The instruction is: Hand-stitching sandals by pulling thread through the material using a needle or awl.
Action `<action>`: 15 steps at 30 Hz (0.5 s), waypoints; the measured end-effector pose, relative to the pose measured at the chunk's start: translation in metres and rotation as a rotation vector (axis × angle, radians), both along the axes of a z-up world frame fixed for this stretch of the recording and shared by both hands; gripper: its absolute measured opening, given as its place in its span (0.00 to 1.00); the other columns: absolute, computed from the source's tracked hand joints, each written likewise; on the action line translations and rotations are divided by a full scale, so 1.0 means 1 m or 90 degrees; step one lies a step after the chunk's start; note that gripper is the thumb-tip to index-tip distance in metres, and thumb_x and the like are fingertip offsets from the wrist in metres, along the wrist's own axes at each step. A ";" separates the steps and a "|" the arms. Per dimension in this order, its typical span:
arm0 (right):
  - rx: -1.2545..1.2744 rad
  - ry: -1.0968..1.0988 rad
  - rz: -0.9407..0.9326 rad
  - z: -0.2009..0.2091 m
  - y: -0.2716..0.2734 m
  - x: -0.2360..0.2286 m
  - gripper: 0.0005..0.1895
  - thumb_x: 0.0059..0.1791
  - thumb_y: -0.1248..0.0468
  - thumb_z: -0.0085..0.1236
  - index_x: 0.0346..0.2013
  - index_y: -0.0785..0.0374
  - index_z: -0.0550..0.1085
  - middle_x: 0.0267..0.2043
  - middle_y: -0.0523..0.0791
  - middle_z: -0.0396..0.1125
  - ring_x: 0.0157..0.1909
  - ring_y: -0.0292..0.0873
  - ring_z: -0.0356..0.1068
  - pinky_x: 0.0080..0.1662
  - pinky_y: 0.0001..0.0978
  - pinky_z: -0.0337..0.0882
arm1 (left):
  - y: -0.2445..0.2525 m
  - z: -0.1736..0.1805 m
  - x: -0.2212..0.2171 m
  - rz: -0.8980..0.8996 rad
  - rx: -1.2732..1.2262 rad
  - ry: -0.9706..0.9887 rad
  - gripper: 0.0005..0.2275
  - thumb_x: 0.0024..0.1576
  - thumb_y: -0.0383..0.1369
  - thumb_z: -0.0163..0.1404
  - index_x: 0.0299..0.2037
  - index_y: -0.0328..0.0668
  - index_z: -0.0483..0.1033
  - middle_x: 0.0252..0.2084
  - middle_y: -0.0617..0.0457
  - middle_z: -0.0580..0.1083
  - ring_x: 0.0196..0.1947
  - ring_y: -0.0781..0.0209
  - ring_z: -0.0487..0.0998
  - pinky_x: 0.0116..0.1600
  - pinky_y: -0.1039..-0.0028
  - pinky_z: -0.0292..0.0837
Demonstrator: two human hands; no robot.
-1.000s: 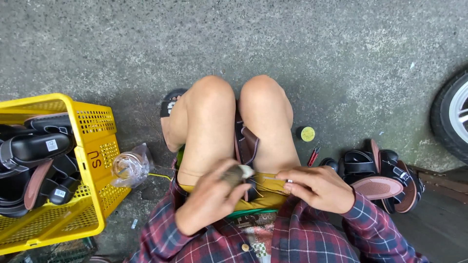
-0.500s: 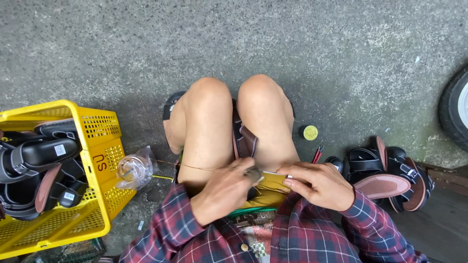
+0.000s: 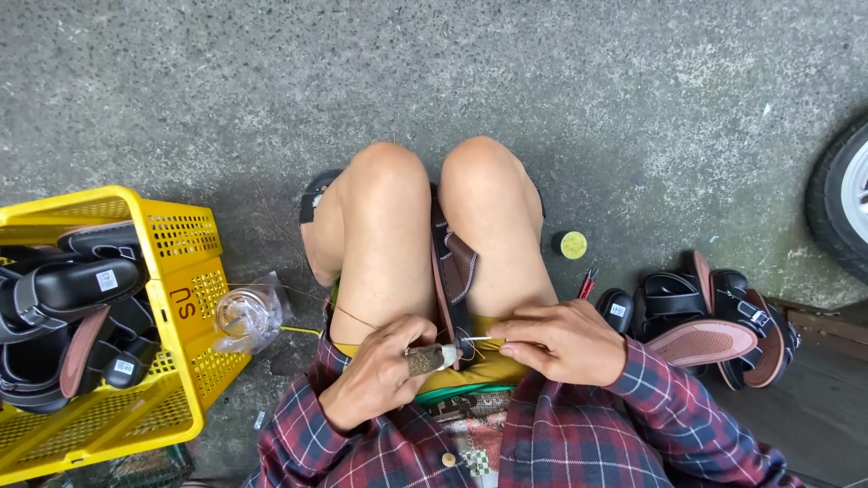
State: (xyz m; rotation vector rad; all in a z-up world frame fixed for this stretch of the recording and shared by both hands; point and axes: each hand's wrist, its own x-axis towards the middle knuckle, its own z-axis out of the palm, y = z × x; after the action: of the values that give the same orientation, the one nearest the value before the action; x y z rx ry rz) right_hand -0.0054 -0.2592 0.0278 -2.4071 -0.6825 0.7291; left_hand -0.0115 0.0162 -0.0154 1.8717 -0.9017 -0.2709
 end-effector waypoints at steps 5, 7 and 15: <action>0.335 0.146 -0.160 -0.008 -0.005 -0.004 0.12 0.49 0.61 0.51 0.45 0.59 0.73 0.28 0.39 0.70 0.19 0.33 0.65 0.26 0.23 0.66 | -0.002 0.010 0.003 0.017 -0.016 0.017 0.06 0.54 0.27 0.53 0.40 0.39 0.75 0.37 0.49 0.65 0.31 0.57 0.71 0.35 0.67 0.74; 0.425 0.185 -0.257 -0.013 -0.002 -0.010 0.11 0.51 0.64 0.47 0.46 0.64 0.71 0.23 0.39 0.64 0.15 0.29 0.60 0.22 0.19 0.64 | -0.003 0.013 0.002 0.031 -0.017 0.030 0.07 0.55 0.31 0.54 0.38 0.36 0.73 0.38 0.49 0.65 0.30 0.58 0.72 0.35 0.68 0.77; 0.222 0.030 -0.262 -0.016 0.034 -0.027 0.05 0.41 0.63 0.62 0.31 0.56 0.76 0.26 0.38 0.71 0.22 0.35 0.66 0.28 0.28 0.65 | -0.010 0.032 -0.001 0.082 -0.026 0.116 0.09 0.56 0.32 0.51 0.42 0.33 0.72 0.45 0.47 0.67 0.37 0.53 0.75 0.40 0.66 0.74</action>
State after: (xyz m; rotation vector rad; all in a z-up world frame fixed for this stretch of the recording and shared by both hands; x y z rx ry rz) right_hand -0.0326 -0.2253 0.0114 -2.1027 -0.2512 0.4484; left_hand -0.0122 0.0067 0.0168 1.8258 -0.6565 -0.3348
